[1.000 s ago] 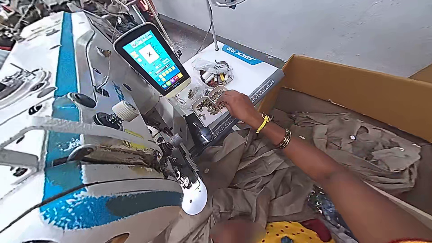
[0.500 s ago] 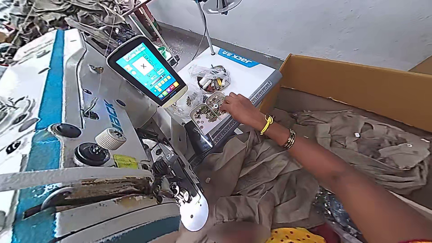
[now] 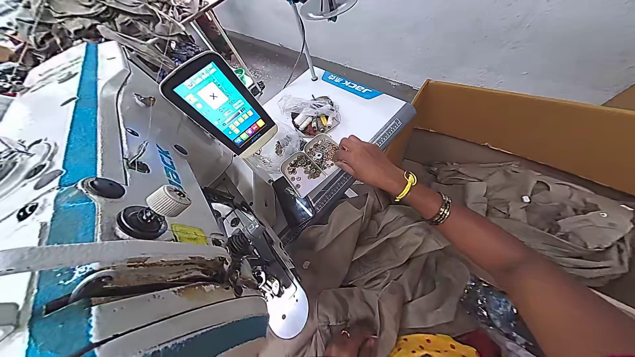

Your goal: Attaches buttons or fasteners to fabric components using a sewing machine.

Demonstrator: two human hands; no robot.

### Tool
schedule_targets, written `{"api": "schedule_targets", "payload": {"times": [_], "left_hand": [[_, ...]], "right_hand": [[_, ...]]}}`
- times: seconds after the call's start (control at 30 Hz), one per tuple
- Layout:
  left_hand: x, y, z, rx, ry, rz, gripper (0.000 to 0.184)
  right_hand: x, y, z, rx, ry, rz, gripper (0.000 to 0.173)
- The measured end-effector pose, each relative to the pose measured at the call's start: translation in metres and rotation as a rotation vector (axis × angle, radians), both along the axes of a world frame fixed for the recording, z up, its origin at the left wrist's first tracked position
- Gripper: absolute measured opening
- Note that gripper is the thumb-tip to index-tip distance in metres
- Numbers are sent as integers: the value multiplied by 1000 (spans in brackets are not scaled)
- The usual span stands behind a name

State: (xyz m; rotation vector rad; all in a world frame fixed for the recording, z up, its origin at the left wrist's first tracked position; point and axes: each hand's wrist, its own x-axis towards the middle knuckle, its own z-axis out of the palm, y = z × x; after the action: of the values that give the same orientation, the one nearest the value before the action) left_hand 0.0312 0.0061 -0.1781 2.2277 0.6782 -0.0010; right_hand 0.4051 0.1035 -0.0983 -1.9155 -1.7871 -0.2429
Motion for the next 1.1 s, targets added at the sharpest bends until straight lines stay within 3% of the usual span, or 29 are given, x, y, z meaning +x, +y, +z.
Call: {"api": "schedule_targets", "payload": {"times": [0.07, 0.17, 0.47, 0.53, 0.6, 0.7, 0.77, 0.83, 0.9, 1.0, 1.1], "left_hand": [[3, -2, 5, 17, 8, -6, 28], [2, -4, 9, 44, -10, -9, 24], [-22, -14, 0, 20, -95, 69, 23], [-26, -19, -1, 35, -106, 124, 23], [-29, -23, 1, 17, -94, 178, 26], [-28, -21, 7, 19, -96, 183, 29], [-26, -19, 11, 66, -128, 171, 27], [-23, -17, 16, 93, -150, 155, 26], [-22, -16, 21, 126, -174, 154, 25], [-26, -15, 31, 156, -222, 200, 25], [-32, -6, 56, 196, -294, 254, 21]], "right_hand": [[-1, 1, -6, -9, -30, 35, 28], [-2, 2, -11, -9, -45, 55, 19], [20, -6, -13, 75, 397, 152, 11], [4, -4, 0, 103, 522, 95, 14], [-39, -10, 16, 106, 541, 164, 15], [-123, -36, 25, 171, 364, 480, 11], [-165, -45, 23, 294, 116, 612, 14], [-188, -43, 23, 395, -81, 613, 11], [-193, -43, 26, 395, -117, 574, 7], [-189, -61, 23, 248, 200, 622, 13], [-187, -89, 10, 5, 481, 783, 41]]}}
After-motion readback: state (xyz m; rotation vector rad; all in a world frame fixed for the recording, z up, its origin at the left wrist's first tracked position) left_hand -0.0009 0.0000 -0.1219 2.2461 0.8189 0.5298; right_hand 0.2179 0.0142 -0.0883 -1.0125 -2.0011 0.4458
